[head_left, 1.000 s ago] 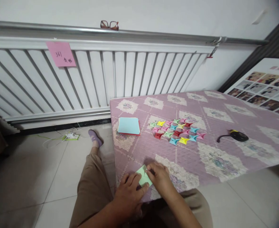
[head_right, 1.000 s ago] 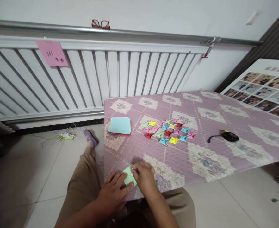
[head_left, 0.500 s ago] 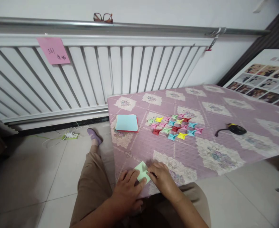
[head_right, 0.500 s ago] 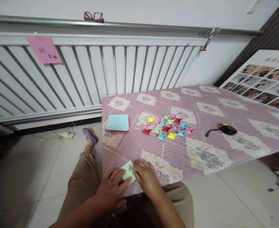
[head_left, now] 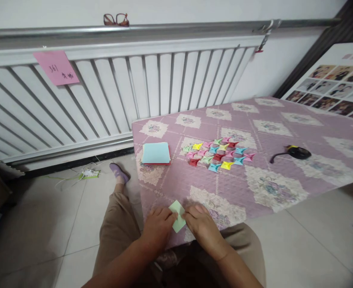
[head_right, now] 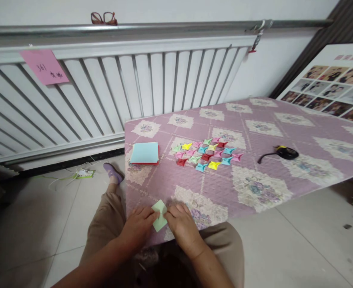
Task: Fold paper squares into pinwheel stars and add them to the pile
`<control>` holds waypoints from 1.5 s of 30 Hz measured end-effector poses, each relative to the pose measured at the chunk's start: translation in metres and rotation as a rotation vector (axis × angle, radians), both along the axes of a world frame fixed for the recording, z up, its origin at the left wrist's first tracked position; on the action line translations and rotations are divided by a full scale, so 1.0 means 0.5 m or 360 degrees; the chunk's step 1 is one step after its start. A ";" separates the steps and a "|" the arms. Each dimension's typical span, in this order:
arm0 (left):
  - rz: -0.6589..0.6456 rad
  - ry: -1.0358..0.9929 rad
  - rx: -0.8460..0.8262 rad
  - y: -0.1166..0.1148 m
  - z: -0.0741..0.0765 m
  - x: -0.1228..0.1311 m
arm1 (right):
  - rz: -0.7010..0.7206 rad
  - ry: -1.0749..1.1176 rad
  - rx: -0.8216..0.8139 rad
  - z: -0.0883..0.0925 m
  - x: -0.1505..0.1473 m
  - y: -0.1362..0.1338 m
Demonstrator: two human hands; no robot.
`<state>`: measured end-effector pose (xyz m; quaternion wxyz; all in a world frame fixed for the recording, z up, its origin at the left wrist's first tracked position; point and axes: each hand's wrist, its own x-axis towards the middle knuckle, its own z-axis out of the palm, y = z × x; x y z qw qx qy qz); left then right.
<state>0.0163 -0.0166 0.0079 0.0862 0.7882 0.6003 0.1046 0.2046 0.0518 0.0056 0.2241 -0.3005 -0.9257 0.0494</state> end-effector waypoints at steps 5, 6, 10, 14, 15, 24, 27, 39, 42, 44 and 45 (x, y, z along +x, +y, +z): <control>-0.0057 0.0070 0.0115 -0.011 -0.004 -0.007 | 0.0023 0.0018 0.0039 0.000 0.005 -0.007; -0.0070 0.0079 0.0121 -0.012 -0.004 -0.007 | 0.0029 0.0016 0.0046 0.002 0.006 -0.008; -0.0112 0.0128 0.0155 -0.012 -0.003 -0.006 | 0.0057 0.0004 0.0077 0.007 0.008 -0.011; -0.0116 0.0155 0.0193 -0.013 -0.001 -0.006 | 0.0068 0.0008 0.0112 0.008 0.009 -0.011; -0.0123 0.0154 0.0193 -0.013 -0.001 -0.007 | 0.0072 0.0010 0.0119 0.008 0.009 -0.011; -0.0114 0.0119 0.0129 -0.015 -0.004 -0.008 | 0.0064 -0.0009 0.0067 0.010 0.013 -0.017; -0.0138 0.0129 0.0094 -0.017 -0.002 -0.008 | 0.0049 -0.0035 0.0019 0.014 0.012 -0.019; -0.0264 0.0165 0.0149 -0.029 -0.007 -0.018 | -0.0027 0.0040 -0.0021 0.020 0.049 -0.038; -0.0311 0.0163 0.0132 -0.029 -0.007 -0.018 | -0.0140 0.0069 0.0014 0.012 0.043 -0.051; -0.0298 0.0172 0.0141 -0.029 -0.007 -0.016 | -0.0159 0.0068 0.0031 0.005 0.025 -0.067; -0.0283 0.0180 0.0149 -0.029 -0.007 -0.015 | -0.0155 0.0055 0.0018 0.002 0.014 -0.075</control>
